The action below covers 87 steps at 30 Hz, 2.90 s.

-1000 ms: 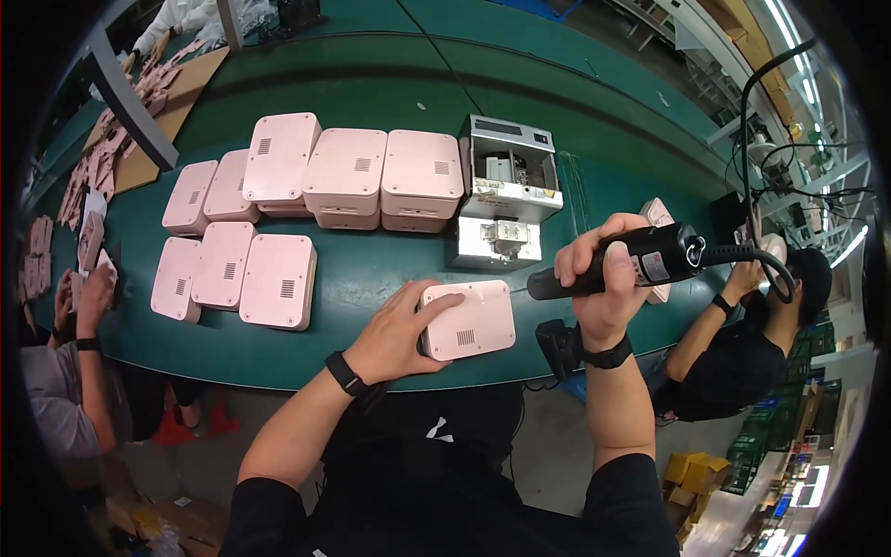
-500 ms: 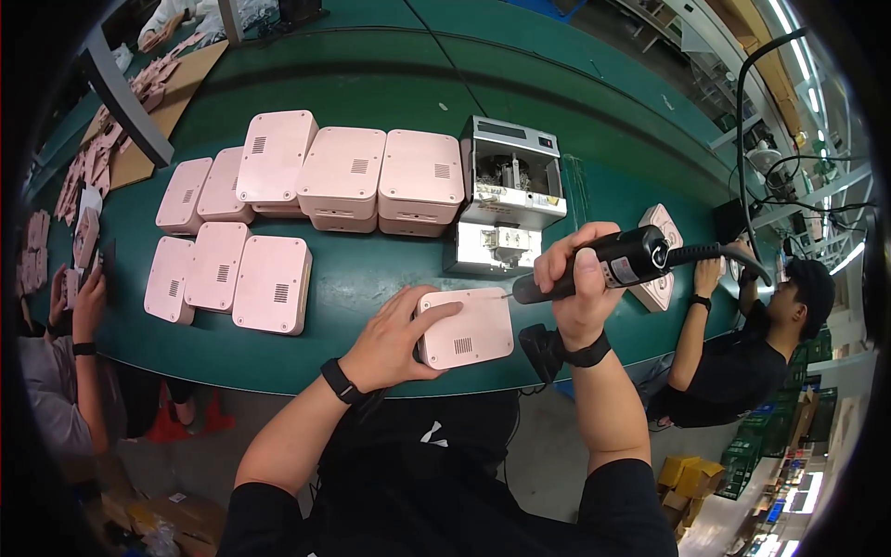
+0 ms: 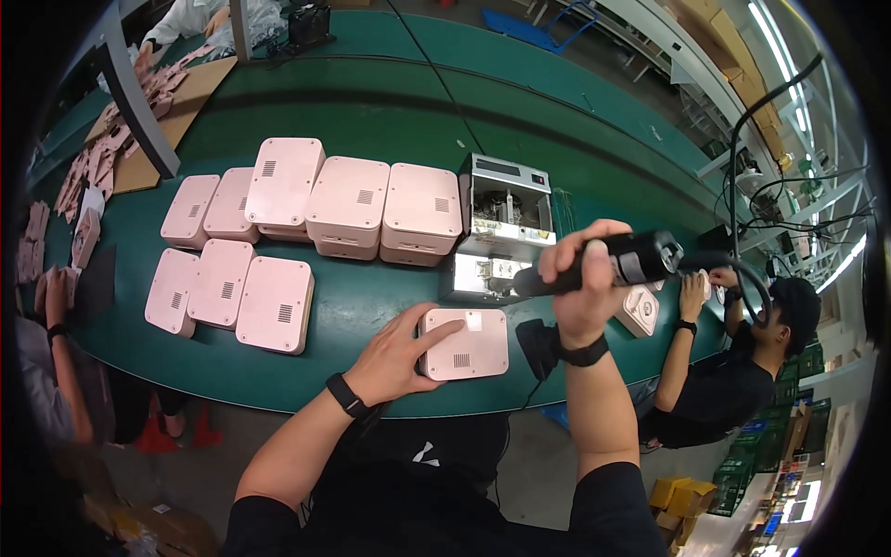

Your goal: The person picks up a pink plastic case, places it on the table, and uses a power screwdriver to drive screws into its base. They then set the case aside and repeat the process with another pink plastic case.

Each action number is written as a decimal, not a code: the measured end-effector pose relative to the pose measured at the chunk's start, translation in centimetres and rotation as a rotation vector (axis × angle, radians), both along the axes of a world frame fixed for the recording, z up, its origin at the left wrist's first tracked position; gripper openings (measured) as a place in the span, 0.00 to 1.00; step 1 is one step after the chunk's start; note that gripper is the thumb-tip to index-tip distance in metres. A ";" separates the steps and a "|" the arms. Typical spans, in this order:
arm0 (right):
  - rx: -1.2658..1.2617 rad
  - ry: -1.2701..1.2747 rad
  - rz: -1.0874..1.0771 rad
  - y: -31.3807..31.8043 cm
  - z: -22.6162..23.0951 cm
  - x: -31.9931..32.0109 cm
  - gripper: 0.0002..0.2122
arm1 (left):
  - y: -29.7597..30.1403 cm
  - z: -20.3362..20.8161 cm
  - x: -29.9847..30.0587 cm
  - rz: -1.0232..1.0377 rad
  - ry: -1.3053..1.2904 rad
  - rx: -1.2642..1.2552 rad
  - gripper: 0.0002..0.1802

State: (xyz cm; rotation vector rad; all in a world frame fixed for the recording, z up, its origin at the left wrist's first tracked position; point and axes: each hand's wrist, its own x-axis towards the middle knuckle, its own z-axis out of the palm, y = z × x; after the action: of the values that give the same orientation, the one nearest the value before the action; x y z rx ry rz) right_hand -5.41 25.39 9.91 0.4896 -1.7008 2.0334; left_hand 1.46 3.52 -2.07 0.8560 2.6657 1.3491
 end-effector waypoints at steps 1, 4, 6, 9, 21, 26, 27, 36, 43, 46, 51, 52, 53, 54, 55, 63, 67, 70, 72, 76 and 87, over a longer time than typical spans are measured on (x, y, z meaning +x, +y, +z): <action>0.002 0.002 -0.002 0.1 0.0 -0.2 0.11 | 0.0 -0.1 0.0 -0.001 0.014 -0.017 0.44; -0.004 -0.077 0.002 0.0 -0.2 -0.6 0.11 | 0.0 -0.1 -0.1 0.000 0.035 -0.036 0.44; -0.020 -0.086 0.041 -0.1 -0.3 0.2 0.11 | -0.1 0.0 -0.2 -0.010 0.050 -0.044 0.43; -0.058 -0.103 0.100 -0.3 -0.4 1.4 0.12 | -0.2 -0.1 -0.4 -0.015 0.050 -0.048 0.43; -0.062 -0.045 0.167 -1.5 -2.1 1.3 0.14 | -0.1 0.0 -0.4 0.007 0.041 -0.048 0.44; -0.100 -0.062 0.168 -1.2 -2.0 1.2 0.14 | -0.1 -0.1 -0.3 0.001 0.035 -0.050 0.45; -0.103 -0.059 0.165 -1.1 -1.9 1.3 0.14 | -0.1 -0.1 -0.3 0.003 0.035 -0.052 0.45; -0.082 -0.084 0.150 -1.3 -2.7 1.3 0.15 | 0.1 -0.1 -0.4 0.008 0.040 -0.061 0.45; -0.094 -0.088 0.210 -1.9 -3.2 1.4 0.16 | 0.1 -0.2 -0.3 0.017 0.070 -0.063 0.45; -0.087 -0.090 0.220 -1.7 -3.2 1.4 0.16 | 0.2 -0.3 -0.4 0.012 0.071 -0.054 0.45; -0.026 -0.101 0.168 -2.1 -3.1 1.6 0.15 | 0.1 -0.3 -0.4 0.008 0.070 -0.045 0.45; -0.008 -0.106 0.130 -2.2 -3.0 1.7 0.15 | 0.2 -0.3 -0.3 0.009 0.066 -0.041 0.45; -0.009 -0.103 0.137 -2.2 -2.6 1.7 0.15 | 0.1 -0.3 -0.1 0.019 0.061 -0.040 0.45; -0.054 -0.073 0.124 -1.9 -1.8 1.8 0.14 | 0.0 -0.3 0.0 0.030 0.055 -0.039 0.45; -0.096 -0.041 0.105 -1.2 -0.9 1.9 0.13 | 0.1 -0.3 -0.1 0.033 0.059 -0.037 0.45; -0.012 -0.004 -0.027 -0.4 0.3 -0.9 0.11 | 2.2 -0.3 -0.7 -0.044 0.068 -0.028 0.45; 0.017 -0.110 0.035 -0.6 0.1 0.1 0.12 | 2.8 -0.4 -0.7 -0.058 0.089 -0.017 0.47; -0.029 -0.127 0.122 -1.2 0.1 1.6 0.13 | 3.0 -0.6 -1.0 -0.068 0.104 -0.006 0.47; -0.119 -0.085 0.197 -1.8 0.2 2.5 0.13 | 3.1 -0.8 -0.9 -0.062 0.108 -0.007 0.47; -0.101 -0.052 0.291 -2.6 0.0 2.8 0.15 | 2.9 -0.7 -0.9 -0.049 0.123 -0.010 0.46; -0.054 -0.136 0.287 -3.8 -2.1 2.7 0.19 | 3.1 -0.9 -1.1 -0.054 0.100 -0.034 0.42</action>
State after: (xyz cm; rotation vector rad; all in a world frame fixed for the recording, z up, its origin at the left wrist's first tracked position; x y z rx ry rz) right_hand -2.72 21.63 7.79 0.6215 -1.7302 2.3568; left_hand 0.36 6.65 -2.98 1.0106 2.7088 1.2777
